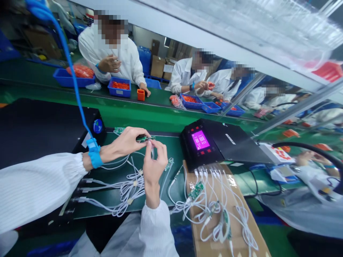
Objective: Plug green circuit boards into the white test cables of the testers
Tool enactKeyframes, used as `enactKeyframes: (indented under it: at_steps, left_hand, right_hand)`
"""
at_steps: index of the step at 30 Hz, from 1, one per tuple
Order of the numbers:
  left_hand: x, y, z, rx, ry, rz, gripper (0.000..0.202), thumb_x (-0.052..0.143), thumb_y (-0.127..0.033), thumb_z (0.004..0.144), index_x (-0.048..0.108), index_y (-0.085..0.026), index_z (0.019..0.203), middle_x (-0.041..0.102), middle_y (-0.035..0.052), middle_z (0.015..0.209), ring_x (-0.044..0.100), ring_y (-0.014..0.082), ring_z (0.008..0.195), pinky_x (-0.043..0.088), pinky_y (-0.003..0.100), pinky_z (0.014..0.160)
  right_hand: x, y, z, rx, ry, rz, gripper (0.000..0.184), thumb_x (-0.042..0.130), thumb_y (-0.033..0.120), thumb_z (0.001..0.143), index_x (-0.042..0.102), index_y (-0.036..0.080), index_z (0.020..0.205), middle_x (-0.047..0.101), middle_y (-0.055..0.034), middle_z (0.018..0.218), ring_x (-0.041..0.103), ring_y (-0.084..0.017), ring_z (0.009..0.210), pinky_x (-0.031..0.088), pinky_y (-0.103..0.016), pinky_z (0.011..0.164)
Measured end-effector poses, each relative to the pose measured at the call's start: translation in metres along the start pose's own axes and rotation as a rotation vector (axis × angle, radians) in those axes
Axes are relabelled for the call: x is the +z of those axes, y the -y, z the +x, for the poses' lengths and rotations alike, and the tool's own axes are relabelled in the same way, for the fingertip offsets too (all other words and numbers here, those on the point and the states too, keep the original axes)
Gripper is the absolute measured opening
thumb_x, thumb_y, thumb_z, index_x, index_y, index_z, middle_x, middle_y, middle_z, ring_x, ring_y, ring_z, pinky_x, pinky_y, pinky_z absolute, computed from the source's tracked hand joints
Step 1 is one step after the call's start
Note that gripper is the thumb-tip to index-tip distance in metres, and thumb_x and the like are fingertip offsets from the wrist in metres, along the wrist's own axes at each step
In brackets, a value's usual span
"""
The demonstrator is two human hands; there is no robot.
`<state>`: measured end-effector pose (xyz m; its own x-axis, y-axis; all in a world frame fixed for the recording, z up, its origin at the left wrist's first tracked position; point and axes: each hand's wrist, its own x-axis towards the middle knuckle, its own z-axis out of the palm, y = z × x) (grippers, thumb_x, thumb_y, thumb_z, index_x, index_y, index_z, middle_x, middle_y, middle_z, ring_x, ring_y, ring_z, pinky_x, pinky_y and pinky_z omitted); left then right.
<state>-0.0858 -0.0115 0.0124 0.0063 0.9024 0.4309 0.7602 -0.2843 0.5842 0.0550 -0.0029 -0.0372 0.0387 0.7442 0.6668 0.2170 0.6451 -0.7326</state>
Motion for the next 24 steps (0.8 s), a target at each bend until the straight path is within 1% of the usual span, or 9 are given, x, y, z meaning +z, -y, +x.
enactKeyframes:
  at_steps: [2,4,7,11,18,24]
  left_hand:
    - [0.0,0.002,0.0,0.006,-0.005,0.006,0.012,0.07,-0.018,0.087,0.076,-0.016,0.096,0.077,0.0069,0.093,0.067,0.0182,0.078,0.046,0.029,0.071]
    - [0.001,0.003,-0.001,-0.012,0.023,0.045,0.01,0.069,-0.02,0.088,0.076,-0.016,0.093,0.076,0.0071,0.09,0.065,0.0185,0.076,0.044,0.03,0.069]
    - [0.003,0.002,-0.002,-0.024,0.075,0.097,0.011,0.065,-0.017,0.088,0.075,-0.016,0.091,0.075,0.0069,0.086,0.063,0.0184,0.074,0.04,0.03,0.066]
    - [0.002,-0.005,-0.004,-0.002,0.101,0.161,0.01,0.062,-0.013,0.089,0.071,-0.014,0.084,0.071,0.0069,0.085,0.06,0.0177,0.073,0.036,0.03,0.064]
    - [0.0,-0.014,-0.005,-0.043,0.128,0.18,0.01,0.061,-0.01,0.09,0.068,-0.014,0.083,0.067,0.0043,0.084,0.056,0.0163,0.072,0.035,0.029,0.065]
    - [0.001,-0.009,-0.005,-0.055,0.117,0.174,0.01,0.061,-0.009,0.089,0.069,-0.013,0.084,0.068,0.0051,0.083,0.056,0.0163,0.072,0.036,0.029,0.065]
  right_hand:
    - [-0.002,-0.001,0.001,-0.013,-0.009,-0.028,0.019,0.063,0.034,0.101,0.073,0.018,0.101,0.072,-0.0063,0.096,0.068,-0.018,0.089,0.056,-0.035,0.087]
    - [-0.003,-0.002,0.001,-0.038,-0.002,-0.057,0.019,0.062,0.033,0.101,0.073,0.018,0.1,0.072,-0.0064,0.094,0.068,-0.017,0.087,0.056,-0.035,0.086]
    - [-0.002,-0.003,-0.001,-0.091,0.001,-0.087,0.017,0.062,0.031,0.101,0.072,0.018,0.099,0.072,-0.0069,0.094,0.069,-0.017,0.087,0.056,-0.034,0.084]
    - [0.002,-0.004,-0.003,-0.138,-0.045,-0.093,0.015,0.061,0.028,0.102,0.072,0.017,0.1,0.072,-0.0078,0.095,0.069,-0.017,0.089,0.056,-0.034,0.084]
    - [0.01,-0.006,-0.007,-0.122,-0.075,-0.124,0.02,0.059,0.031,0.103,0.071,0.017,0.098,0.072,-0.0076,0.093,0.068,-0.018,0.087,0.055,-0.036,0.084]
    - [0.015,-0.006,-0.009,-0.108,-0.082,-0.133,0.021,0.06,0.033,0.103,0.072,0.017,0.097,0.072,-0.0082,0.092,0.068,-0.02,0.088,0.054,-0.036,0.083]
